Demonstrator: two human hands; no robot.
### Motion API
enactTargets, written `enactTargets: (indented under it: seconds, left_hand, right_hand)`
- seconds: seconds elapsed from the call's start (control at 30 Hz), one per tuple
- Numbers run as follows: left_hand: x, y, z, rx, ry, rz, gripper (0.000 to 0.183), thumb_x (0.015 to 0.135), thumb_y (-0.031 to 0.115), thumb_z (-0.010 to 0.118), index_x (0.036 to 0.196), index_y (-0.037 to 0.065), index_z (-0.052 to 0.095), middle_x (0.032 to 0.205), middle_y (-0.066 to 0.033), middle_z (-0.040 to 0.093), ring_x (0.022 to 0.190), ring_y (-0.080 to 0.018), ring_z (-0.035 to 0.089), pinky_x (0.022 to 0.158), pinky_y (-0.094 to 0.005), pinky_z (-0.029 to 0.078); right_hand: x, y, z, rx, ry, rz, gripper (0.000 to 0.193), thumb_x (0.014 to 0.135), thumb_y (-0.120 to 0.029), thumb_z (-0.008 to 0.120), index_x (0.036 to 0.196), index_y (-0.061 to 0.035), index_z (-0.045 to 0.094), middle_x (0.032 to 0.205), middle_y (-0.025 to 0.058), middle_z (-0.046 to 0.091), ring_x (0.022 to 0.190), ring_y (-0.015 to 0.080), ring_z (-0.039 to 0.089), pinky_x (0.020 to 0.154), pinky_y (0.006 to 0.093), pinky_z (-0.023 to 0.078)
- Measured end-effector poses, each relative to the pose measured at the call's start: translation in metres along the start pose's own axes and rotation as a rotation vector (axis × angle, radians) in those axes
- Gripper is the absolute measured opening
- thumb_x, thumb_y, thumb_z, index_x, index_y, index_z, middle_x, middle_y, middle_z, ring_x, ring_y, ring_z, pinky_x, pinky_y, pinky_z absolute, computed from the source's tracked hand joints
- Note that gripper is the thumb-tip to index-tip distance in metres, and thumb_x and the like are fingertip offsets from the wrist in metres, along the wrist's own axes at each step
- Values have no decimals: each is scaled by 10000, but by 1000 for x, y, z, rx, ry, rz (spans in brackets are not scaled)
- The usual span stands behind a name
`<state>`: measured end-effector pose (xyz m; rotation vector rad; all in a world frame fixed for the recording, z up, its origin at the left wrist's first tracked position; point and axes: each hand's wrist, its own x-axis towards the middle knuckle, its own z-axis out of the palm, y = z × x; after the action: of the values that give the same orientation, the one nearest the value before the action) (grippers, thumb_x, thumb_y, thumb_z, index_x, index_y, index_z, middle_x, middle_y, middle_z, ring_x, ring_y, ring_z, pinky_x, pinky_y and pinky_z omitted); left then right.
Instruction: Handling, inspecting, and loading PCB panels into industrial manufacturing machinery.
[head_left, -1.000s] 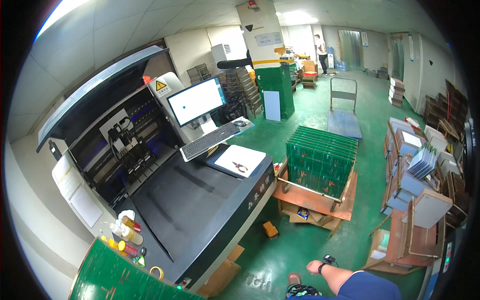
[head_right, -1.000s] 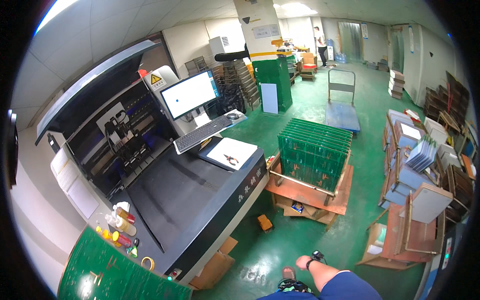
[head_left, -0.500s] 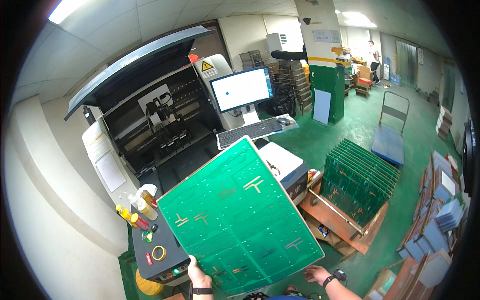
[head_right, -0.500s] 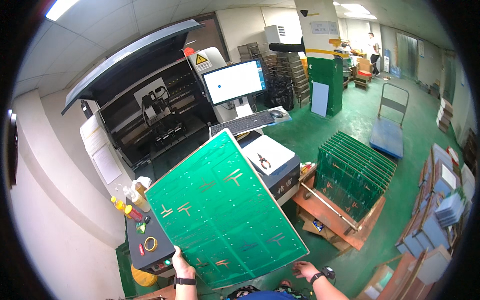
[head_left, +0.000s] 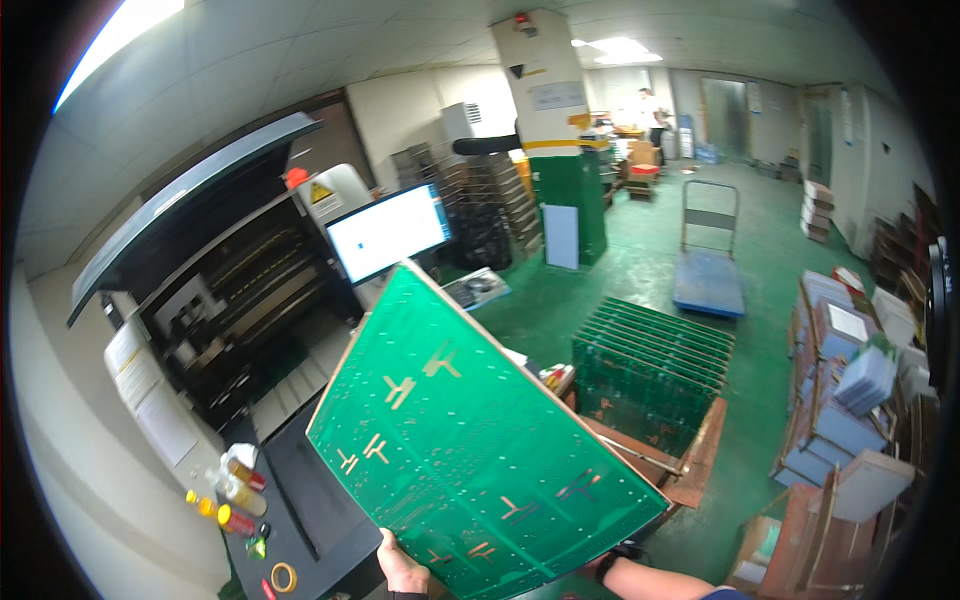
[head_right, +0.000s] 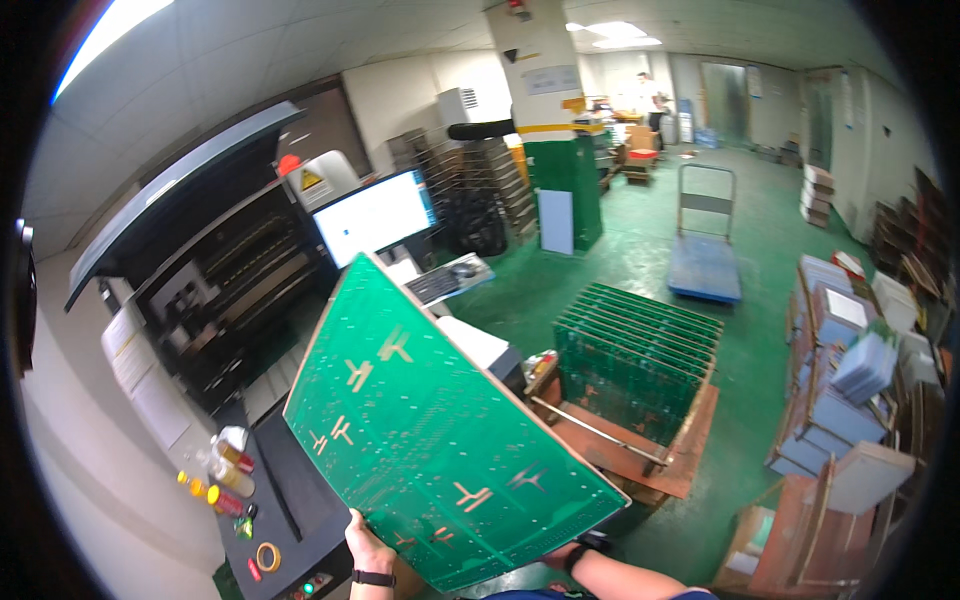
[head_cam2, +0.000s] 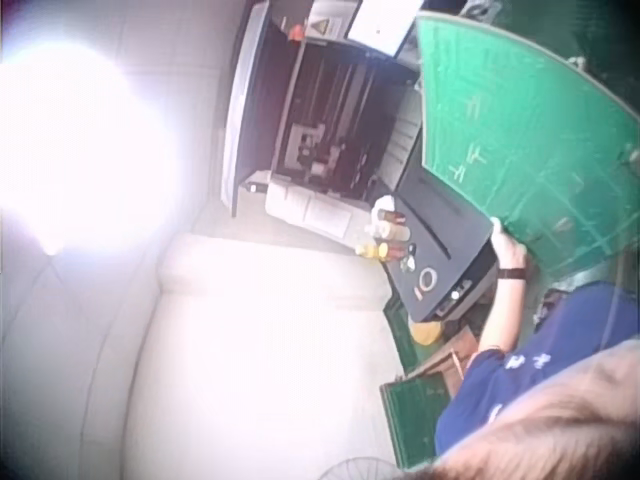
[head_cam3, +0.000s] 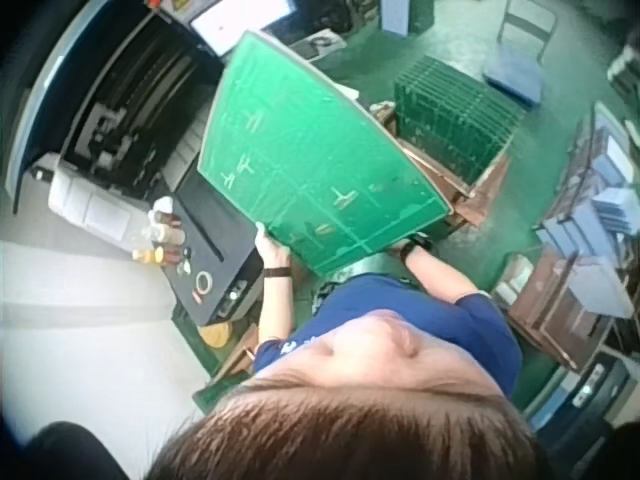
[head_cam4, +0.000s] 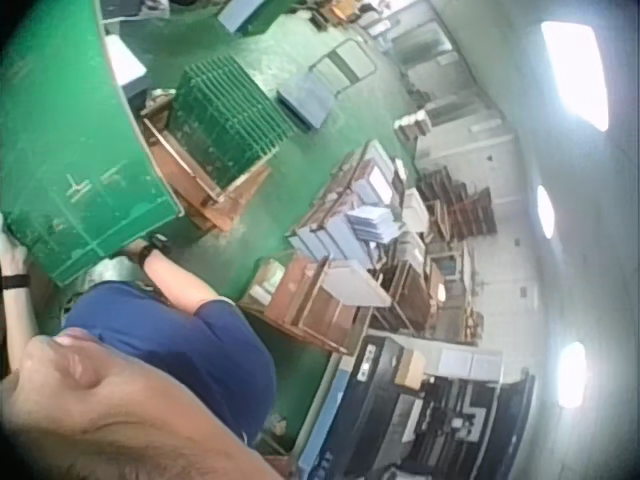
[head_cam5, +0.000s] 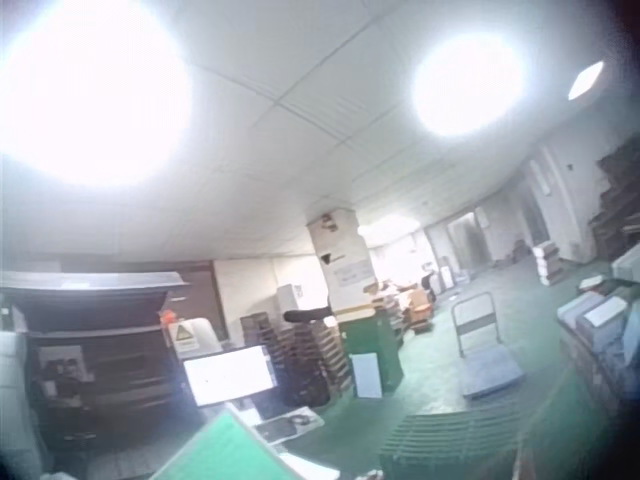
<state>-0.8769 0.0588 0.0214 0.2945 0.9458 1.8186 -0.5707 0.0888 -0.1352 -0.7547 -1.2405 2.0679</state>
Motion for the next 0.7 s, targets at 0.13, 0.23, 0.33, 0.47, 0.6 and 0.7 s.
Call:
enactTargets:
  seconds: [0.13, 0.23, 0.33, 0.47, 0.6, 0.7]
  left_hand:
    - [17, -17, 27, -93, -12, -158, 440, 930, 431, 350, 1159, 86, 499, 1181, -102, 530, 1074, -305, 487, 911, -504, 380]
    - [14, -19, 31, -165, -69, -162, 441, 930, 428, 350, 1158, 80, 498, 1169, -104, 534, 1055, -304, 499, 910, -490, 389]
    - [16, -12, 27, -187, -99, -162, 429, 934, 418, 353, 1156, 80, 498, 1159, -108, 538, 1042, -302, 506, 907, -485, 392]
    - [29, -1, 21, -234, -137, -97, 427, 928, 419, 375, 1154, 78, 498, 1146, -104, 547, 1026, -281, 520, 881, -463, 418]
    - [64, 31, -24, 392, 61, -18, 325, 896, 374, 465, 1009, 73, 517, 835, -68, 563, 748, -208, 573, 633, -355, 467]
    - [103, 85, -89, 411, 305, 233, 206, 877, 268, 502, 939, 75, 536, 770, -47, 570, 694, -164, 568, 587, -280, 435]
  right_hand:
    - [31, -24, 38, 340, -251, 134, 471, 900, -340, 446, 1294, -91, 383, 972, 98, 542, 846, 229, 544, 596, 334, 479]
    - [54, -27, 71, 502, -493, 229, 482, 899, -345, 441, 1300, -86, 377, 945, 99, 536, 830, 230, 540, 585, 329, 472]
    - [80, -28, 98, 618, -719, 331, 494, 898, -351, 435, 1307, -81, 372, 918, 100, 530, 813, 231, 536, 574, 324, 465]
    - [117, -29, 115, 694, -900, 422, 509, 897, -358, 427, 1315, -74, 364, 882, 101, 522, 791, 232, 530, 560, 318, 455]
    - [166, -35, 104, 757, -952, 472, 525, 897, -365, 419, 1324, -67, 357, 846, 102, 514, 768, 233, 525, 545, 312, 446]
    - [233, -46, 88, 849, -1105, 497, 536, 896, -371, 413, 1330, -62, 352, 819, 102, 509, 752, 234, 520, 534, 307, 439]
